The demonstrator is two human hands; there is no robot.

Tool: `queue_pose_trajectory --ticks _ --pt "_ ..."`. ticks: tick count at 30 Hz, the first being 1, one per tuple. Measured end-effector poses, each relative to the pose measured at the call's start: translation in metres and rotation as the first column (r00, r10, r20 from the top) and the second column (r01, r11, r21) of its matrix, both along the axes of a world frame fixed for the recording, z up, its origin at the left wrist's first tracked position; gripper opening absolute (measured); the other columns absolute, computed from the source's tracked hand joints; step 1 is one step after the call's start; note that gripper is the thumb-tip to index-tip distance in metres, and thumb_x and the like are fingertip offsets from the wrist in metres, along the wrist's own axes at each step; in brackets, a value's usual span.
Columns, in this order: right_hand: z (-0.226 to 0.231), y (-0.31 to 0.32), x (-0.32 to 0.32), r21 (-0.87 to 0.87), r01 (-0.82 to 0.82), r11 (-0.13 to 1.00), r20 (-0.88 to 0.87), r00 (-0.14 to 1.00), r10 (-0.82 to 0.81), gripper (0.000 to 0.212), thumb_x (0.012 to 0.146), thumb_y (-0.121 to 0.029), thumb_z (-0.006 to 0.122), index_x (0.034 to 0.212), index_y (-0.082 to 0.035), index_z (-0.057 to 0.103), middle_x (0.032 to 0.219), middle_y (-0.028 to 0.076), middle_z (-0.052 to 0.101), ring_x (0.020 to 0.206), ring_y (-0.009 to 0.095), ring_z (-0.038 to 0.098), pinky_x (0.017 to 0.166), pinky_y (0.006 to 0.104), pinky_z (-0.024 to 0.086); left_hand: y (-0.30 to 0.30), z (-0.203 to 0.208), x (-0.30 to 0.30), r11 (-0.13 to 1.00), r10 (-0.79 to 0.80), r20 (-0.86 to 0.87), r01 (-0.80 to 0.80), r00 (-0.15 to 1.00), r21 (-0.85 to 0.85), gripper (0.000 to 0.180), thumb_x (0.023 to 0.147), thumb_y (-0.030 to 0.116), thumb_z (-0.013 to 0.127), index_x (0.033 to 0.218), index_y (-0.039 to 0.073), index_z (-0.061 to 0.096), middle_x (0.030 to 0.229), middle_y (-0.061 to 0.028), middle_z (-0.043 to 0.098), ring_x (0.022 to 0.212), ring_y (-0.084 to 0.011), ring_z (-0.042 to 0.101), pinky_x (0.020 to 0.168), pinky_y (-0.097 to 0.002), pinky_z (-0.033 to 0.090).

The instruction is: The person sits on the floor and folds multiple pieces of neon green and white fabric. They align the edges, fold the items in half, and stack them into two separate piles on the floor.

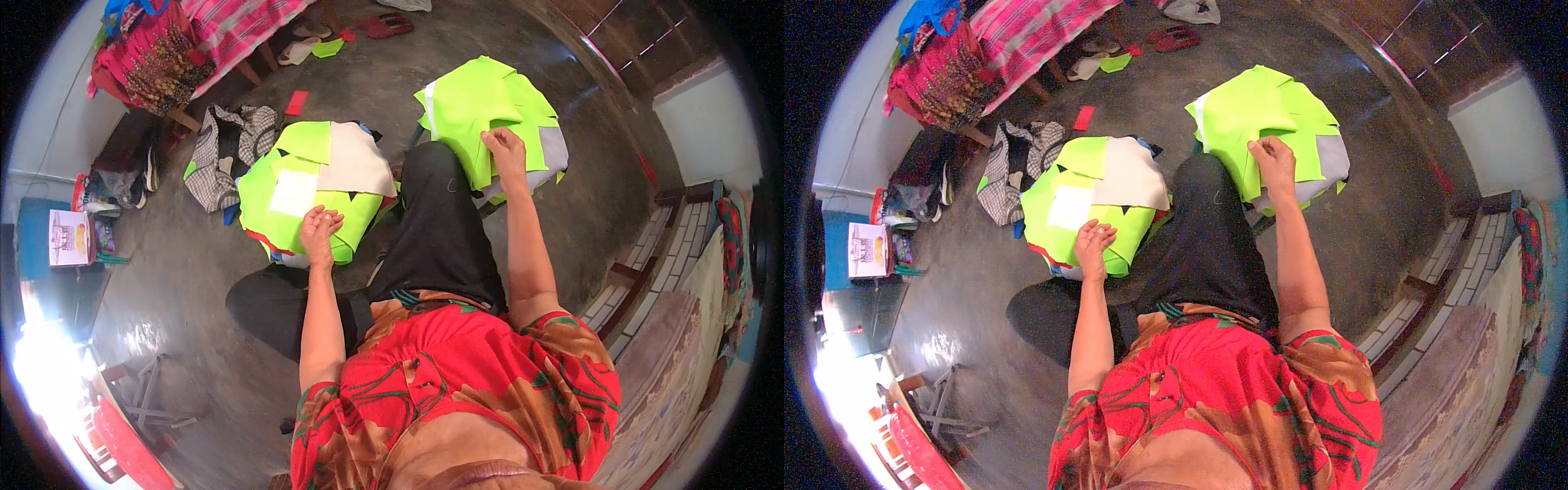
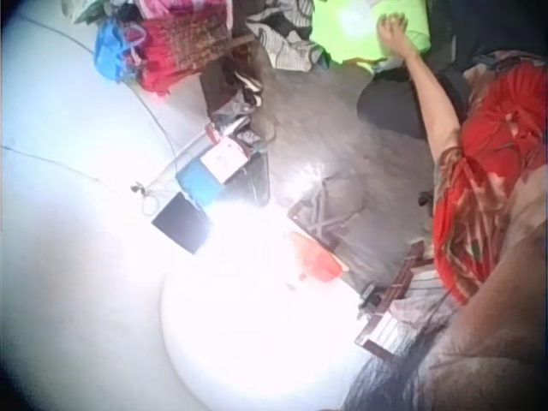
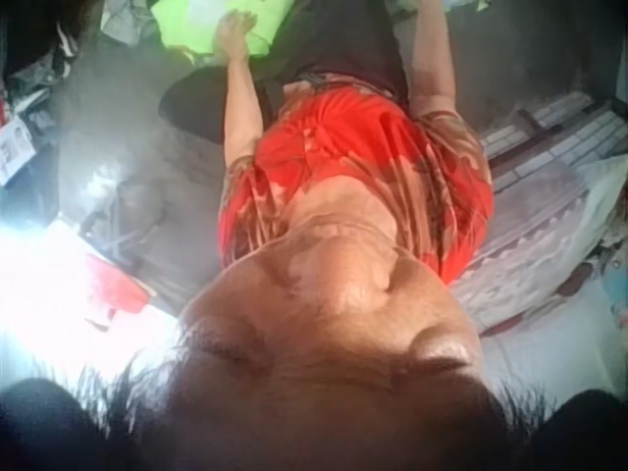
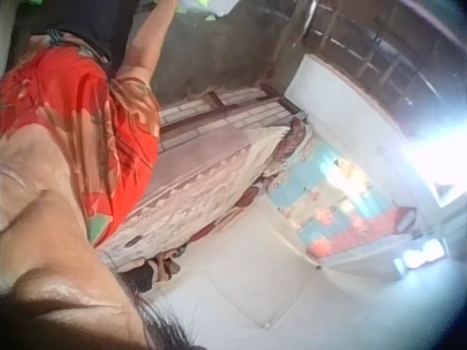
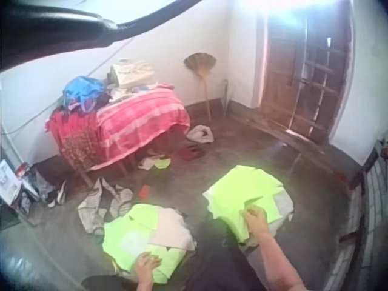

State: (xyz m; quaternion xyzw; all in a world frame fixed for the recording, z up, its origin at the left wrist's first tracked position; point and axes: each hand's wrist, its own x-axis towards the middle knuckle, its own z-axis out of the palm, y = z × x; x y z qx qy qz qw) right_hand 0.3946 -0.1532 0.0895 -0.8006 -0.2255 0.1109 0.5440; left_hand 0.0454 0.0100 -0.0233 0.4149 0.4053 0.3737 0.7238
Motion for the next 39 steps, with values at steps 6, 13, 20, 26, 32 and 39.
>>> queue_pose_trajectory --ticks 6,13,20,26,32,39 --pt "0.006 0.008 -0.010 -0.213 -0.028 0.977 0.215 0.974 0.075 0.022 0.075 -0.023 0.073 0.083 -0.006 0.062 0.064 0.009 0.057 0.057 0.020 0.051 0.057 0.0364 0.042 0.001 -0.003 -0.001 1.000 0.003 0.016 -0.003 1.000 0.006 0.029 0.088 0.006 0.057 0.114 -0.001 0.046 0.097 -0.0156 0.061 0.082 -0.0240 0.065 0.073 -0.0317 0.055" --pt "0.017 0.009 -0.031 -0.380 -0.046 0.924 0.185 0.975 0.125 0.015 0.074 -0.012 0.069 0.088 -0.011 0.064 0.069 0.009 0.060 0.060 0.022 0.055 0.061 0.0357 0.044 -0.001 0.006 0.000 1.000 0.000 -0.022 0.000 1.000 -0.008 0.028 0.089 0.006 0.054 0.114 -0.003 0.044 0.095 -0.0160 0.060 0.083 -0.0241 0.064 0.073 -0.0315 0.055" --pt "0.009 0.008 -0.019 0.411 -0.094 0.907 -0.201 0.961 0.191 0.009 0.077 -0.001 0.064 0.085 -0.005 0.064 0.081 0.004 0.064 0.074 0.012 0.058 0.070 0.0226 0.044 0.000 0.005 0.001 1.000 -0.007 -0.014 0.007 1.000 -0.017 0.028 0.090 0.006 0.053 0.114 -0.003 0.044 0.095 -0.0159 0.060 0.083 -0.0242 0.064 0.074 -0.0319 0.055" --pt "0.042 0.018 0.008 0.826 0.134 0.548 -0.456 0.731 0.508 0.013 0.080 0.003 0.061 0.088 -0.008 0.061 0.087 0.005 0.064 0.080 0.016 0.063 0.071 0.0314 0.056 0.000 0.003 0.000 1.000 -0.001 -0.009 0.001 1.000 -0.016 0.027 0.089 0.004 0.053 0.114 -0.003 0.044 0.096 -0.0166 0.060 0.082 -0.0249 0.064 0.074 -0.0330 0.055" --pt "0.054 0.021 -0.051 0.838 -0.101 0.536 -0.332 0.685 0.648 0.014 0.078 0.002 0.062 0.085 -0.010 0.059 0.083 0.002 0.061 0.077 0.013 0.061 0.070 0.0288 0.054 0.000 0.001 0.001 1.000 0.008 -0.019 -0.008 1.000 -0.005 0.026 0.089 0.005 0.053 0.113 -0.001 0.046 0.095 -0.0162 0.061 0.083 -0.0257 0.064 0.075 -0.0345 0.054" --pt "0.026 -0.005 -0.126 0.728 -0.129 0.674 -0.555 0.466 0.689 0.016 0.077 -0.002 0.069 0.085 -0.009 0.056 0.080 0.000 0.058 0.071 0.010 0.058 0.065 0.0250 0.051 -0.007 0.012 0.004 0.999 0.016 -0.048 -0.014 0.999 0.041 0.034 0.088 0.019 0.059 0.114 0.001 0.047 0.099 -0.0145 0.060 0.084 -0.0224 0.063 0.072 -0.0338 0.054"
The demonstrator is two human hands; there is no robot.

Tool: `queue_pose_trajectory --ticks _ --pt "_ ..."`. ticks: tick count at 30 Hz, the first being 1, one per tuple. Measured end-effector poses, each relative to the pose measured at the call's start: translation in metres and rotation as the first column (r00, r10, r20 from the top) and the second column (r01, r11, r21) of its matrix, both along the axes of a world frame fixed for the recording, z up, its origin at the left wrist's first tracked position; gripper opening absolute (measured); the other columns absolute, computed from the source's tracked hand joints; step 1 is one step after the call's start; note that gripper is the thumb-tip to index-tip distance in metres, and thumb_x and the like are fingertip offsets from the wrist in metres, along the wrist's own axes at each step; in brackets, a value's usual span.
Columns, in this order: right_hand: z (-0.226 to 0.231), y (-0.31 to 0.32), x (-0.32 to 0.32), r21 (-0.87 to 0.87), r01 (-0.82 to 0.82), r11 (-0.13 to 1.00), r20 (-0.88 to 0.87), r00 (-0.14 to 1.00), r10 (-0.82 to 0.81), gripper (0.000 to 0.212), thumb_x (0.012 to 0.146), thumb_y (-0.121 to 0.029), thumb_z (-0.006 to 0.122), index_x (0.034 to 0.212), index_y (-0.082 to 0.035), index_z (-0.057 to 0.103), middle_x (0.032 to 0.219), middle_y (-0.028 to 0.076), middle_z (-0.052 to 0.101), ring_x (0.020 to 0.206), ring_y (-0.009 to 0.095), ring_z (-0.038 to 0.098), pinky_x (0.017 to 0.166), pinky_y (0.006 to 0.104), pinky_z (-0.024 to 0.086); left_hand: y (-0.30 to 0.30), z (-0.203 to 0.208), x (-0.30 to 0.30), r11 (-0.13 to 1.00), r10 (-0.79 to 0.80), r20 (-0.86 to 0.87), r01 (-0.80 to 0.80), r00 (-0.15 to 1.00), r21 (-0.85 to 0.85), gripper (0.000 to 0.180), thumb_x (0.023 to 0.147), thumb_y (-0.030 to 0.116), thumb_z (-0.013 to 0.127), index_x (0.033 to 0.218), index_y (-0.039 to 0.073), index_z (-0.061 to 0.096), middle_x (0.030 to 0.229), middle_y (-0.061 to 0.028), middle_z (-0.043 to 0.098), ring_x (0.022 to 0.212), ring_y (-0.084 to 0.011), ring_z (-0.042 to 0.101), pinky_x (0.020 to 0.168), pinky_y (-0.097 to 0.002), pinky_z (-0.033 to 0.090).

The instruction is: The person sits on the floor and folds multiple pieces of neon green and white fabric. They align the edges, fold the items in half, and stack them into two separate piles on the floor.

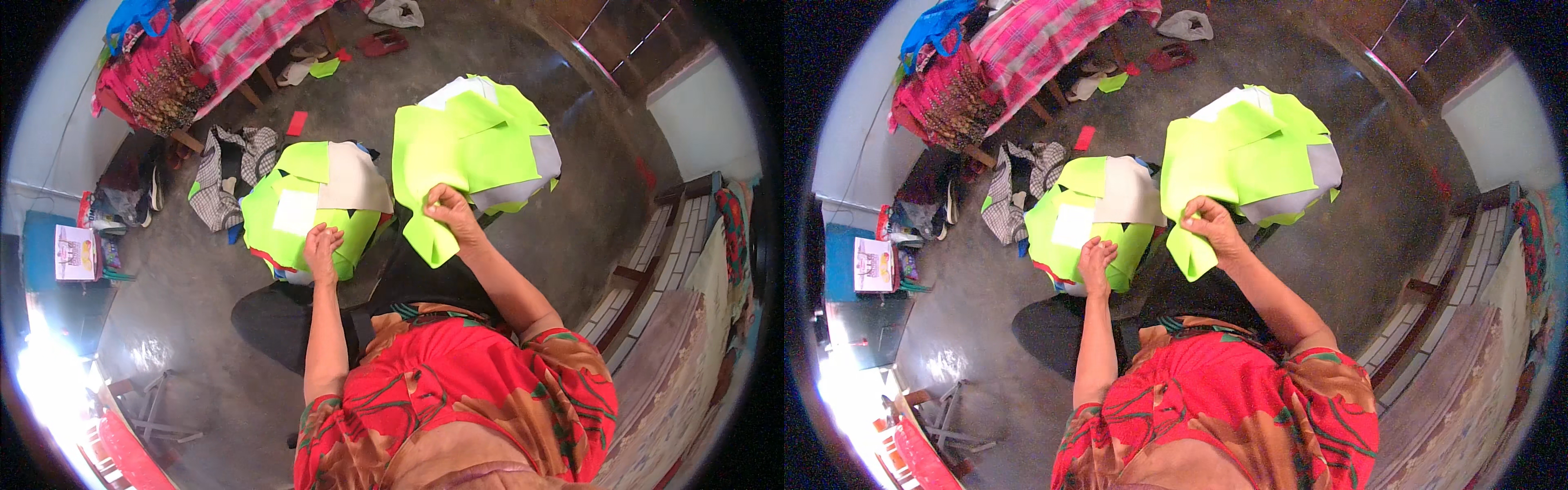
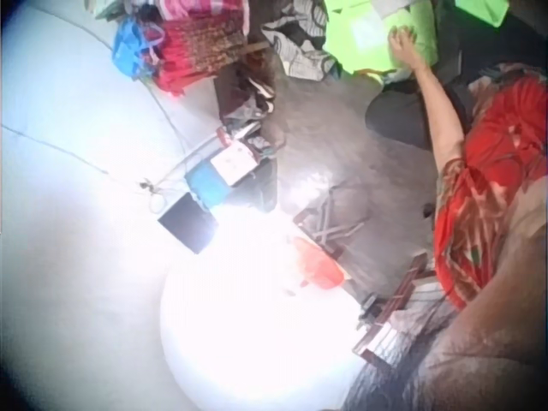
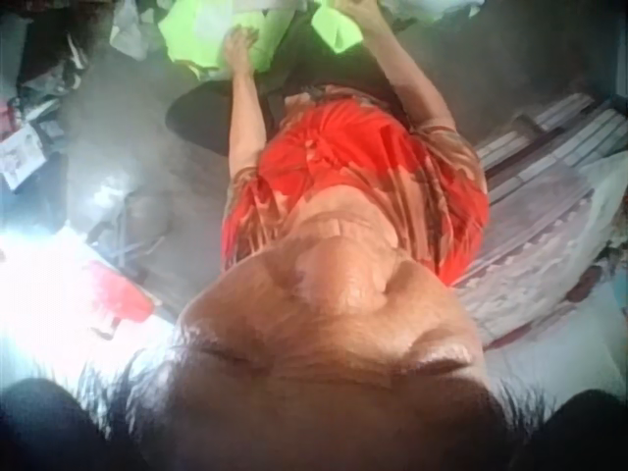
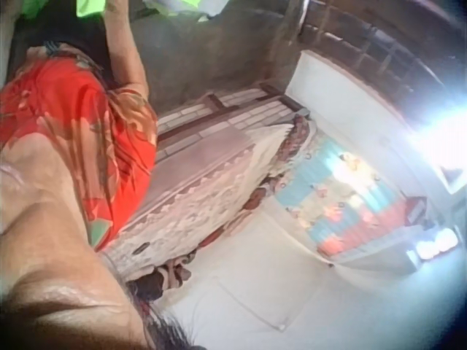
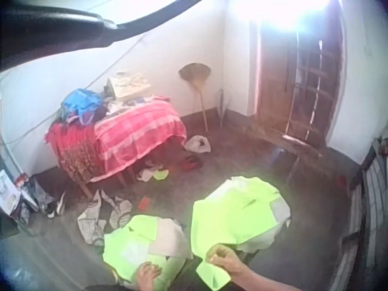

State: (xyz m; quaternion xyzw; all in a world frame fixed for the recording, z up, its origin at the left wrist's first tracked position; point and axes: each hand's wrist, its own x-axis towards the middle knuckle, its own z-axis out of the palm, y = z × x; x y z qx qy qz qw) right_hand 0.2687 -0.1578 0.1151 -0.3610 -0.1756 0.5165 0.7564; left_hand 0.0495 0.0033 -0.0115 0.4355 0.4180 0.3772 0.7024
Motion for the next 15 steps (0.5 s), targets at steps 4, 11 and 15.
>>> queue_pose_trajectory --ticks 4,11,15 --pt "-0.012 -0.011 -0.017 -0.001 -0.050 0.999 -0.071 0.996 0.050 0.014 0.079 -0.001 0.067 0.085 -0.008 0.056 0.083 0.001 0.059 0.073 0.011 0.059 0.068 0.0253 0.050 -0.016 0.036 0.006 0.966 -0.221 0.070 0.228 0.973 -0.123 0.041 0.089 0.031 0.057 0.115 0.000 0.050 0.101 -0.0121 0.059 0.085 -0.0209 0.062 0.072 -0.0328 0.052" --pt "-0.021 -0.017 -0.043 -0.095 -0.230 0.968 0.138 0.960 0.242 0.011 0.080 0.000 0.066 0.082 -0.007 0.058 0.079 0.000 0.059 0.073 0.007 0.056 0.069 0.0215 0.046 -0.068 0.087 0.047 0.776 -0.437 0.339 0.540 0.833 -0.327 0.053 0.090 0.044 0.053 0.124 0.003 0.051 0.116 -0.0069 0.058 0.105 -0.0157 0.053 0.093 -0.0314 0.040" --pt "-0.029 -0.024 -0.052 -0.184 -0.274 0.944 0.595 0.734 0.329 0.008 0.082 -0.003 0.065 0.089 -0.003 0.061 0.084 -0.001 0.059 0.077 0.007 0.054 0.073 0.0217 0.045 -0.068 0.082 0.051 0.787 -0.440 0.201 0.483 0.875 -0.383 0.047 0.088 0.037 0.059 0.119 0.003 0.053 0.108 -0.0053 0.060 0.096 -0.0131 0.057 0.084 -0.0288 0.045"
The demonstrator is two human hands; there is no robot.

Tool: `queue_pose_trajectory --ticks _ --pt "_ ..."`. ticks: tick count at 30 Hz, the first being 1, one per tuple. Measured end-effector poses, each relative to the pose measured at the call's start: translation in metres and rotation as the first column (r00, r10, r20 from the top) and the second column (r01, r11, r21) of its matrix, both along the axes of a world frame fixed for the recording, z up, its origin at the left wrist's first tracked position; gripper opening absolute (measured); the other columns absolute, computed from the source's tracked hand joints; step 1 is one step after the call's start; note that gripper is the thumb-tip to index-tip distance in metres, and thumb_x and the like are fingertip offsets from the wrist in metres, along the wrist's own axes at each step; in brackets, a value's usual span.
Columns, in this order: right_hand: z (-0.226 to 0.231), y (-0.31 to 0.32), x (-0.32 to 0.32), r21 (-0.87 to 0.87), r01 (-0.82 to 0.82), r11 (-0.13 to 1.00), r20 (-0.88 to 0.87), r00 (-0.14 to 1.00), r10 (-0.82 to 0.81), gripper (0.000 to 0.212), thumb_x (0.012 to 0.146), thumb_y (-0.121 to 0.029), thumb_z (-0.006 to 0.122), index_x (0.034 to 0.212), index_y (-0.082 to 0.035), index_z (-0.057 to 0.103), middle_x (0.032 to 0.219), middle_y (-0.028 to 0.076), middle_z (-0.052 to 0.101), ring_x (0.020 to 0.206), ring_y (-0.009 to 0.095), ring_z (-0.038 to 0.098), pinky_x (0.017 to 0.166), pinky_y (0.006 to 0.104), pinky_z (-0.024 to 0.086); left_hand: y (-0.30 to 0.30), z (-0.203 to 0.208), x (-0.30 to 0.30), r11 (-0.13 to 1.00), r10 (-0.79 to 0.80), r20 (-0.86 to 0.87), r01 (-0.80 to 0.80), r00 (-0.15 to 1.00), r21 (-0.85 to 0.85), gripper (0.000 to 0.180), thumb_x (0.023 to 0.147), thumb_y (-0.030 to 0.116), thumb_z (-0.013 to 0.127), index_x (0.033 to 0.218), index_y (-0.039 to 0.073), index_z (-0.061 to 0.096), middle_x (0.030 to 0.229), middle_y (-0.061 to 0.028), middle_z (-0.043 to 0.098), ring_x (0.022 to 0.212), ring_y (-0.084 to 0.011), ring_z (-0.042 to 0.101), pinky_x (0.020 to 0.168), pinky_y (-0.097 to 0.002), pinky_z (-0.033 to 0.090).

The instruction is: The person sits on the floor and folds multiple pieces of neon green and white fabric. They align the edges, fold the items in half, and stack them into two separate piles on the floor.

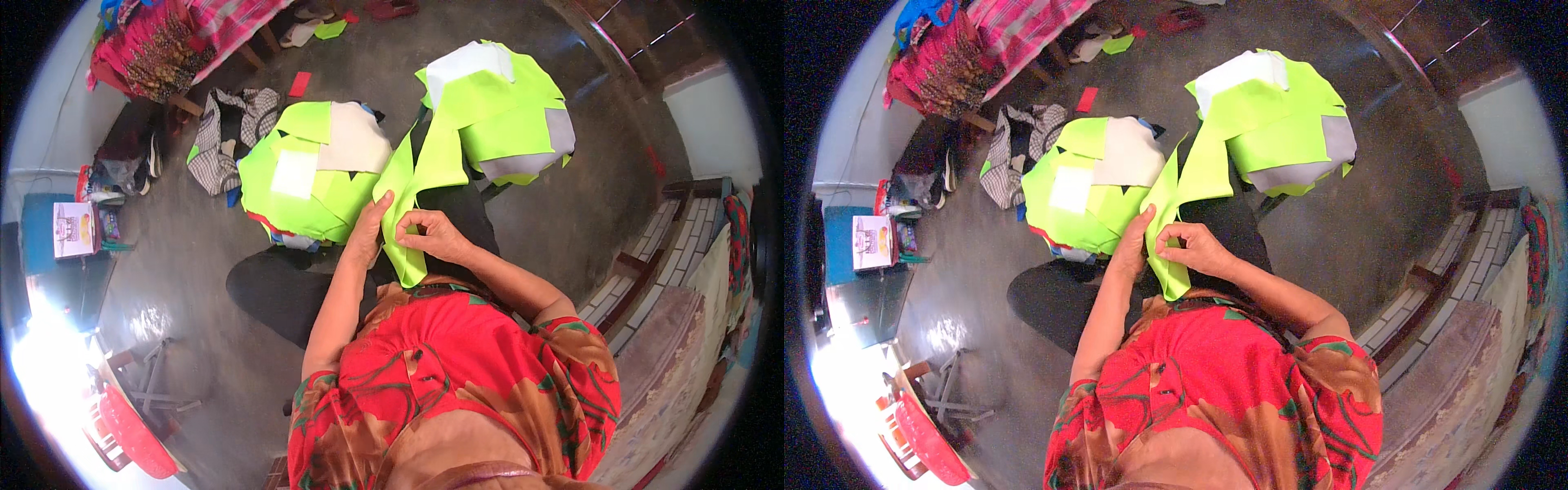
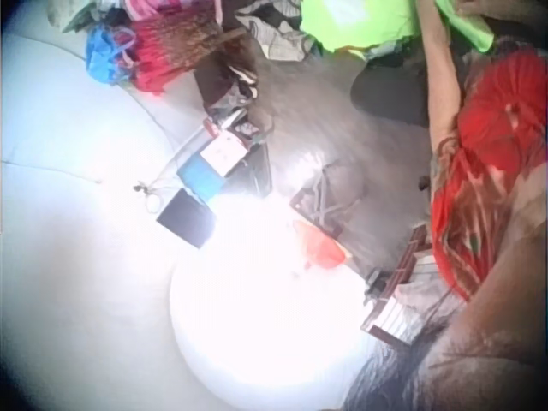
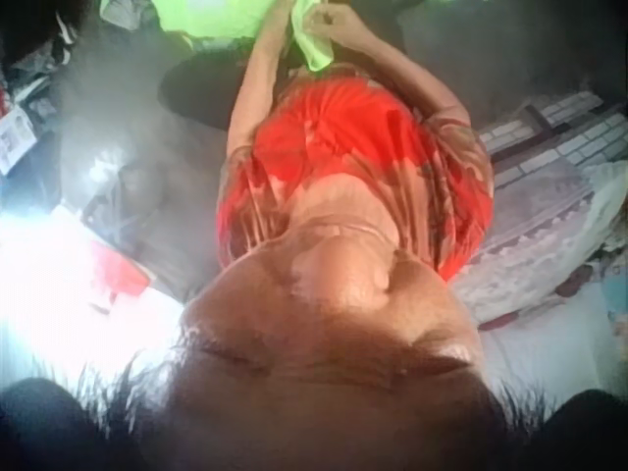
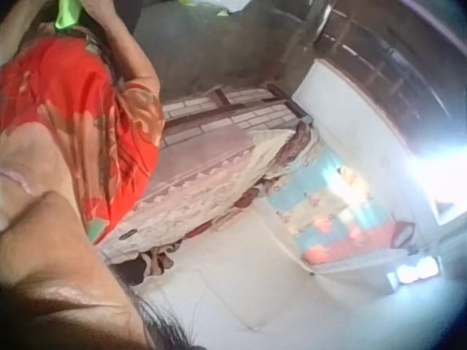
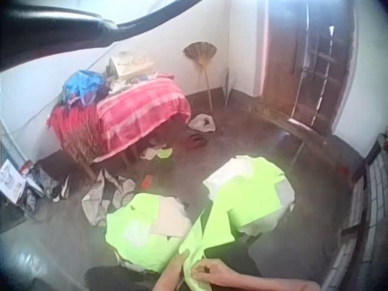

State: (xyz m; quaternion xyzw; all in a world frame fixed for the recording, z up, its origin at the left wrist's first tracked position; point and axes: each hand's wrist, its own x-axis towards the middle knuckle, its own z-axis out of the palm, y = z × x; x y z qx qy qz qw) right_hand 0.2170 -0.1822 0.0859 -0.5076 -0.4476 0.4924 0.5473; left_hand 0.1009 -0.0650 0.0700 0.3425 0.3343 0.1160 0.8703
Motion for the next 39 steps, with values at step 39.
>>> queue_pose_trajectory --ticks 39 --pt "0.058 0.034 0.173 0.321 0.794 0.516 -0.056 0.559 -0.827 0.023 0.088 -0.012 0.062 0.106 -0.001 0.055 0.096 0.007 0.063 0.085 0.015 0.060 0.073 0.0283 0.049 0.033 0.016 -0.121 0.596 0.719 0.284 -0.773 0.634 0.216 0.041 0.078 0.000 0.065 0.116 0.007 0.053 0.105 -0.0070 0.060 0.091 -0.0199 0.058 0.083 -0.0337 0.048"
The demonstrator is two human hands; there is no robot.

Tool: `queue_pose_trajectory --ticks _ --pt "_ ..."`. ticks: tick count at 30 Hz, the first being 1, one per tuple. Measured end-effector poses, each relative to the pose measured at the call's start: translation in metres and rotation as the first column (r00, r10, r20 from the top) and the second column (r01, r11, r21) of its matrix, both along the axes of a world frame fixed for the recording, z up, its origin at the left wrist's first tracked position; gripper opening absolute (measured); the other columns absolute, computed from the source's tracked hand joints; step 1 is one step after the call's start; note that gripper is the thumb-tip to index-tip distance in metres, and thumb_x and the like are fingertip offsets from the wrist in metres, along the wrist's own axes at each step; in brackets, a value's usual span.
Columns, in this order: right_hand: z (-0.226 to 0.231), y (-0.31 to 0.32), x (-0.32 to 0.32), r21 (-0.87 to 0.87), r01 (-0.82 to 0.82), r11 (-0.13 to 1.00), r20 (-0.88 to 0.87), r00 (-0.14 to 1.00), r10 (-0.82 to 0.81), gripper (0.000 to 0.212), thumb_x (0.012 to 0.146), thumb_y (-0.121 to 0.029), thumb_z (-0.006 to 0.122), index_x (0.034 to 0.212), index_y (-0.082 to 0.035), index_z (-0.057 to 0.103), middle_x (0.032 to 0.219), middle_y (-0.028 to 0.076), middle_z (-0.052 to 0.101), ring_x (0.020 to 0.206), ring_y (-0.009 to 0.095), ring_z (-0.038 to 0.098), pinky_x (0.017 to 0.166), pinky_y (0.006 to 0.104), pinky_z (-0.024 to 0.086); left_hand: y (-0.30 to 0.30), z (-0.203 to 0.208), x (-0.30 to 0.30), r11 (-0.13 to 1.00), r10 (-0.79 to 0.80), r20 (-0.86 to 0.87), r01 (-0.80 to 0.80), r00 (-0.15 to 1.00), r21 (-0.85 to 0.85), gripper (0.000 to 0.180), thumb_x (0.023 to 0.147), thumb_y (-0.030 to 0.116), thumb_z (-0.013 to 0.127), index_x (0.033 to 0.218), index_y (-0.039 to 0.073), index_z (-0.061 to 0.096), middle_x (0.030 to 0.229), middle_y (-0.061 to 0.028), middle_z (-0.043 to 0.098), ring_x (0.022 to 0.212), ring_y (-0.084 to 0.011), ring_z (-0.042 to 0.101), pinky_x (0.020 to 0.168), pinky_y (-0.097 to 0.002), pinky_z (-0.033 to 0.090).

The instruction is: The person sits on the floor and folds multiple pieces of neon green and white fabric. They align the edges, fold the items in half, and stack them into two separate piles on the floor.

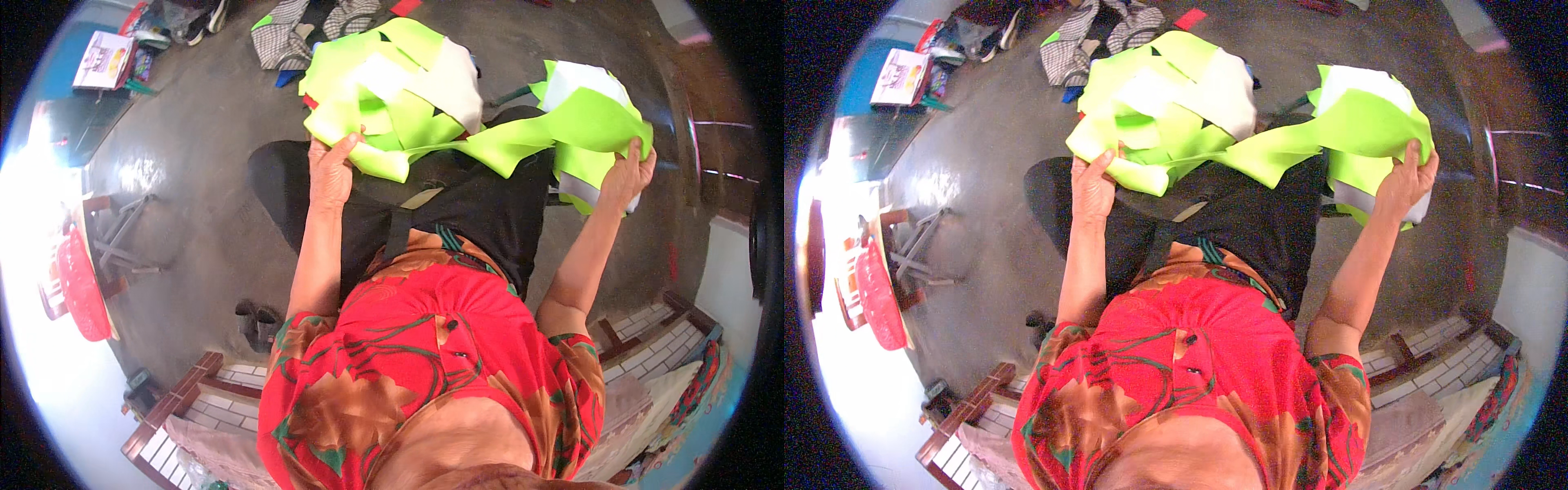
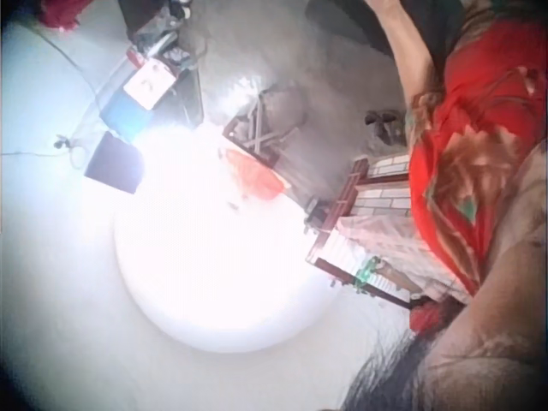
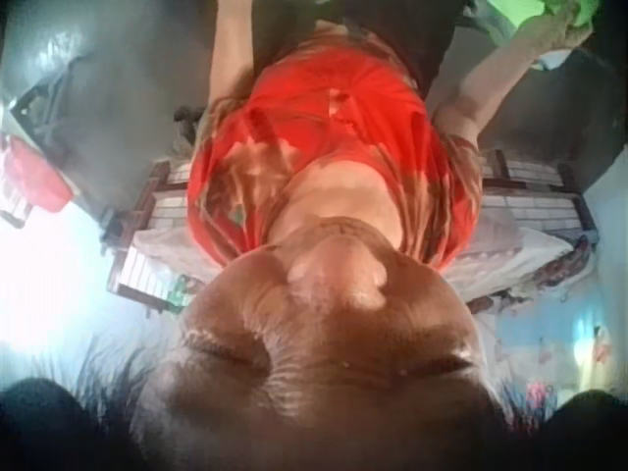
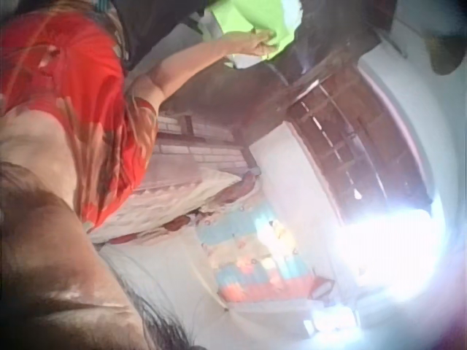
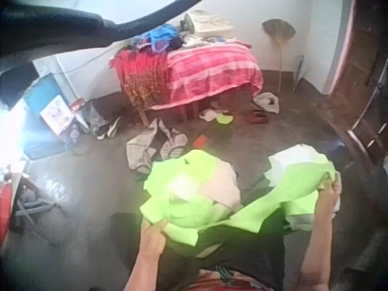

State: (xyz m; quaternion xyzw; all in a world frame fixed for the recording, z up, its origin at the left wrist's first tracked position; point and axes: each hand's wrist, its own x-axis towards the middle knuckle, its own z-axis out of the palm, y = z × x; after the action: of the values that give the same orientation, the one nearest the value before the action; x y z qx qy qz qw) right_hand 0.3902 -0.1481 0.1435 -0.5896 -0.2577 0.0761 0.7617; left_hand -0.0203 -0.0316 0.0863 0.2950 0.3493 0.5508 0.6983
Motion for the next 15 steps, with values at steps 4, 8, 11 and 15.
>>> queue_pose_trajectory --ticks 4,8,11,15 --pt "-0.018 0.018 -0.024 0.194 -0.165 0.967 -0.174 0.964 0.200 0.022 0.086 -0.010 0.064 0.106 -0.004 0.056 0.099 0.008 0.064 0.087 0.015 0.061 0.072 0.0309 0.051 0.010 0.003 -0.039 0.973 0.229 0.076 -0.229 0.970 -0.007 0.041 0.080 -0.004 0.062 0.118 0.007 0.052 0.112 -0.0086 0.059 0.100 -0.0231 0.058 0.087 -0.0364 0.049" --pt "-0.052 0.043 -0.063 0.006 -0.263 0.965 -0.307 0.918 0.252 0.023 0.087 -0.008 0.062 0.108 -0.003 0.056 0.098 0.005 0.063 0.085 0.013 0.060 0.072 0.0263 0.051 0.027 0.010 -0.087 0.912 0.390 0.004 -0.387 0.921 0.135 0.037 0.082 -0.004 0.059 0.117 0.005 0.052 0.111 -0.0105 0.059 0.099 -0.0248 0.059 0.081 -0.0369 0.050" --pt "-0.074 0.056 -0.095 -0.331 -0.277 0.902 -0.054 0.960 0.275 0.027 0.088 -0.012 0.061 0.112 0.000 0.056 0.096 0.005 0.063 0.084 0.013 0.058 0.074 0.0257 0.047 0.036 0.020 -0.114 0.868 0.458 -0.038 -0.438 0.888 0.235 0.035 0.083 0.000 0.060 0.116 0.006 0.052 0.105 -0.0121 0.059 0.095 -0.0263 0.059 0.080 -0.0389 0.051" --pt "-0.070 0.068 -0.116 -0.475 -0.420 0.773 0.027 0.871 0.490 0.030 0.090 -0.016 0.060 0.114 0.002 0.058 0.102 0.002 0.061 0.091 0.008 0.054 0.083 0.0230 0.041 0.041 0.024 -0.134 0.847 0.517 -0.055 -0.501 0.854 0.178 0.037 0.081 0.003 0.063 0.116 0.006 0.052 0.105 -0.0097 0.059 0.097 -0.0251 0.058 0.084 -0.0401 0.049"
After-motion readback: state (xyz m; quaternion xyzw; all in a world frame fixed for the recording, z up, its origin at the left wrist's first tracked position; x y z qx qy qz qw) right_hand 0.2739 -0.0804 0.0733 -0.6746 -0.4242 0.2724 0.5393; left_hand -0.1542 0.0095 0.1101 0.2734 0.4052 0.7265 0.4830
